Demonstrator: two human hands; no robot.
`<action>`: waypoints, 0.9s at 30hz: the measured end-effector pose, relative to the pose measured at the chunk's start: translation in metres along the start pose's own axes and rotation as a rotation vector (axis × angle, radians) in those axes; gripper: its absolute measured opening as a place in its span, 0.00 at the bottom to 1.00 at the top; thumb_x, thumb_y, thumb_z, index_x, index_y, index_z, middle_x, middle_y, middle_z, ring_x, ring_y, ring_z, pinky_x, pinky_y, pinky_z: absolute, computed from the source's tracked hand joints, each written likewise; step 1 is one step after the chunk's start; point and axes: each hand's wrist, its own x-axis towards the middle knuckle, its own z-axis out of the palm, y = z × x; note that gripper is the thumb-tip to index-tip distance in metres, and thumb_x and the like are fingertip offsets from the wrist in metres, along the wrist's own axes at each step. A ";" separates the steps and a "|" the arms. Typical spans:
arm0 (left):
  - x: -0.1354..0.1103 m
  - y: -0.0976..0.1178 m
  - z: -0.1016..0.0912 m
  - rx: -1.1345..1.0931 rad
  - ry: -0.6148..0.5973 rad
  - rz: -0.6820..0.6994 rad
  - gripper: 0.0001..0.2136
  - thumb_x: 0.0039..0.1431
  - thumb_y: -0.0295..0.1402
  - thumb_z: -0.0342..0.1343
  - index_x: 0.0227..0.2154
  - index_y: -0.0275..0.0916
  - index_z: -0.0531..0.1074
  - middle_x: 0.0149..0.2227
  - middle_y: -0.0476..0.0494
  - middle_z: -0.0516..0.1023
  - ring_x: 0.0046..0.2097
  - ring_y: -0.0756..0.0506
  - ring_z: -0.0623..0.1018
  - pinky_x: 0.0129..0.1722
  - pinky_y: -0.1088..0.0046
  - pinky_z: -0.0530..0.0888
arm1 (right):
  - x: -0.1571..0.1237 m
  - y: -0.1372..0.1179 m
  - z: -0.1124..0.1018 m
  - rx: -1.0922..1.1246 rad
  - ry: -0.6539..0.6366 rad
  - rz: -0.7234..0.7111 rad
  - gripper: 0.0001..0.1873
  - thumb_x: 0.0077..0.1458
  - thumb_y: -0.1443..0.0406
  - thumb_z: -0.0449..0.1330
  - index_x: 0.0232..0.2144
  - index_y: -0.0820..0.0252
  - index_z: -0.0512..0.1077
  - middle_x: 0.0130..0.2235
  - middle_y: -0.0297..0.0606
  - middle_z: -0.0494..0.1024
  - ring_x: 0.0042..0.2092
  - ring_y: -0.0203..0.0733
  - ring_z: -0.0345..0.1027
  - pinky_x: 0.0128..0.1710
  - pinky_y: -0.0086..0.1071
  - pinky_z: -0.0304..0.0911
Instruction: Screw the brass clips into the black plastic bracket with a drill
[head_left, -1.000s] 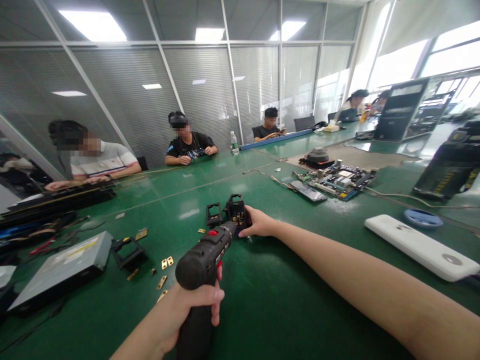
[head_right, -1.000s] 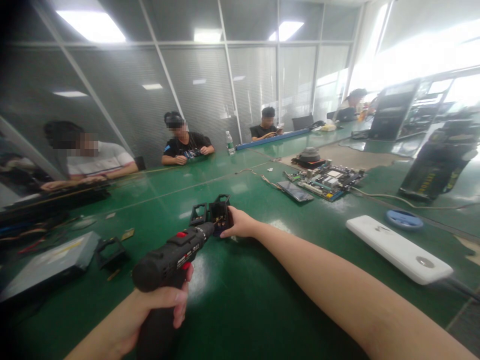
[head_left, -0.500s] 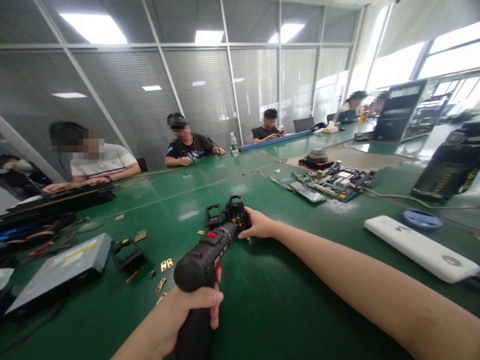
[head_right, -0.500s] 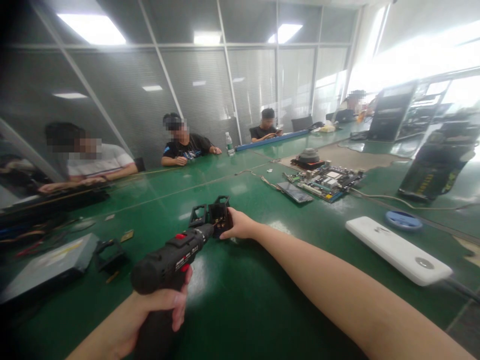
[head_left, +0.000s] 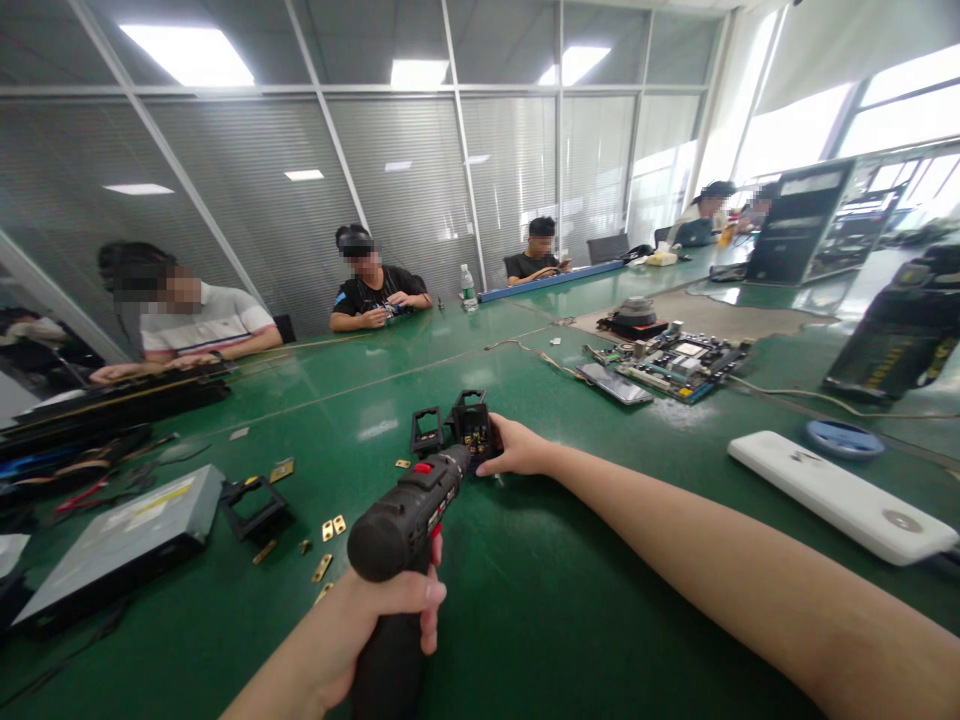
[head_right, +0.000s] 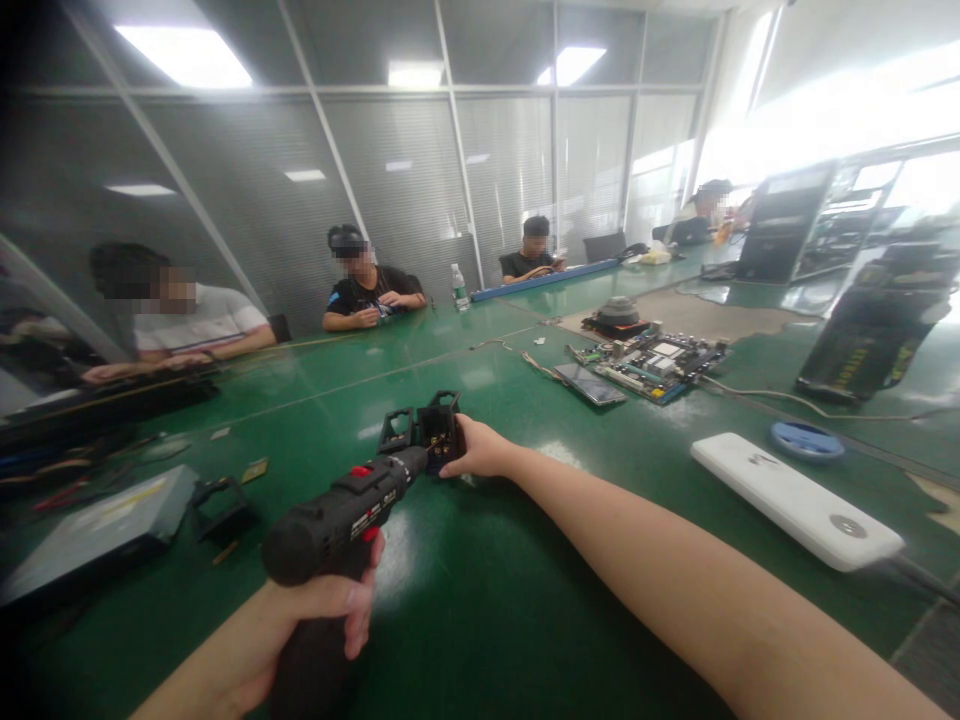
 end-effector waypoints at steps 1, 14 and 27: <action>0.000 0.001 0.001 0.001 0.002 0.002 0.15 0.46 0.34 0.70 0.37 0.37 0.76 0.22 0.48 0.77 0.24 0.46 0.75 0.31 0.68 0.71 | 0.000 0.000 0.000 0.002 -0.003 -0.002 0.22 0.67 0.58 0.63 0.59 0.60 0.70 0.58 0.46 0.74 0.55 0.51 0.73 0.54 0.51 0.73; -0.001 0.001 0.001 0.010 0.015 -0.012 0.15 0.46 0.34 0.69 0.37 0.38 0.75 0.22 0.48 0.77 0.24 0.46 0.75 0.31 0.67 0.71 | 0.001 0.003 0.000 0.000 -0.008 -0.008 0.22 0.67 0.58 0.63 0.59 0.60 0.70 0.58 0.46 0.75 0.55 0.51 0.74 0.54 0.51 0.73; 0.000 0.002 0.000 0.005 -0.018 -0.007 0.15 0.47 0.33 0.69 0.38 0.37 0.75 0.23 0.48 0.76 0.25 0.45 0.74 0.32 0.66 0.71 | 0.001 0.003 -0.001 -0.028 0.028 -0.022 0.22 0.67 0.58 0.63 0.58 0.60 0.71 0.58 0.46 0.74 0.55 0.51 0.74 0.53 0.50 0.73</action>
